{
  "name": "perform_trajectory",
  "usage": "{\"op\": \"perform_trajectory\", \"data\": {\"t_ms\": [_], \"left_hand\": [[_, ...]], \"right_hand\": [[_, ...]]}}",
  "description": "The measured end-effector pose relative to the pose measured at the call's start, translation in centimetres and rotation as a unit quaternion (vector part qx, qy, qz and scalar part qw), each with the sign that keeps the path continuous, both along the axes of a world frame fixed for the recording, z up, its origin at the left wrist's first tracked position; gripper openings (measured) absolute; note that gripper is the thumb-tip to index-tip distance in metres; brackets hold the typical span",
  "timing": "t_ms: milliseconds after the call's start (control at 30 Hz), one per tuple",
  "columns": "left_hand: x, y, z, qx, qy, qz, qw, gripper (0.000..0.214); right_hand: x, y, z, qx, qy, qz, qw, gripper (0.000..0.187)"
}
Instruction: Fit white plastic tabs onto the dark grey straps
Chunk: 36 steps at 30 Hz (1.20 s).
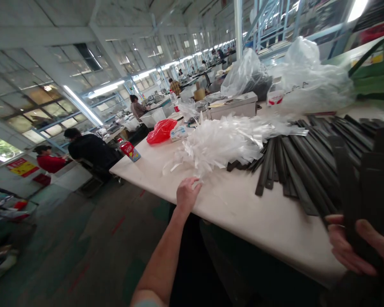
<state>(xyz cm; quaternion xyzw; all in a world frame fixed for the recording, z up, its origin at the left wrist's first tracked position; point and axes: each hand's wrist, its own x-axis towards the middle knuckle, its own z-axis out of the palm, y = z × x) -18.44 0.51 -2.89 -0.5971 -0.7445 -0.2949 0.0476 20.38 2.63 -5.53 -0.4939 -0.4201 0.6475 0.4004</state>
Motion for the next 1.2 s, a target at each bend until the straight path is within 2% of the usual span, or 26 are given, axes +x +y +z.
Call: {"op": "perform_trajectory", "data": {"t_ms": [133,300,433,533,567,633,733,833,933,967,1000,1133,1200], "left_hand": [[2.7,-0.6,-0.6,-0.030,0.109,-0.059,0.992,0.039],[6.2,-2.8,-1.3,-0.111,0.119,-0.094,0.982,0.060],[8.5,-4.8,-1.2,-0.140,0.081,-0.168,0.972,0.057],[9.3,-5.2,-0.9,-0.112,0.027,-0.235,0.965,0.043],[9.1,-4.9,-0.8,-0.091,0.007,-0.231,0.969,0.034],[7.9,-3.5,-0.4,-0.042,-0.020,-0.176,0.983,0.020],[5.2,-0.2,0.4,0.004,-0.003,-0.059,0.998,0.029],[3.2,2.9,1.1,0.041,0.069,-0.006,0.997,0.025],[2.9,5.3,1.3,0.070,0.150,-0.024,0.986,0.051],[3.2,6.1,1.3,0.069,0.167,-0.034,0.983,0.054],[3.4,6.8,1.3,0.063,0.176,-0.043,0.981,0.049],[5.1,8.3,2.0,0.048,0.151,-0.070,0.985,0.008],[6.6,7.7,2.6,0.083,0.133,-0.099,0.983,0.009]], "right_hand": [[-0.7,-0.3,0.9,-0.032,0.063,-0.044,0.997,0.027],[-0.6,-0.3,2.0,-0.035,0.070,-0.061,0.995,0.027],[-0.5,-0.2,1.9,-0.035,0.077,-0.057,0.995,0.028],[-0.3,-0.2,1.3,-0.033,0.076,-0.060,0.995,0.028],[-0.3,-0.1,1.1,-0.028,0.076,-0.058,0.995,0.027],[-0.3,0.0,0.8,-0.021,0.078,-0.054,0.995,0.027],[-0.3,0.0,0.8,-0.020,0.078,-0.052,0.995,0.027],[-0.5,0.0,1.4,-0.020,0.077,-0.052,0.995,0.030],[-0.7,-0.3,2.1,-0.020,0.066,-0.046,0.997,0.033],[-0.8,-0.3,2.3,-0.020,0.062,-0.046,0.997,0.034],[-0.8,-0.4,2.5,-0.018,0.062,-0.046,0.997,0.034],[-1.0,-0.5,2.6,-0.018,0.067,-0.049,0.996,0.039],[-1.0,-0.6,2.5,-0.019,0.068,-0.038,0.997,0.043]]}}
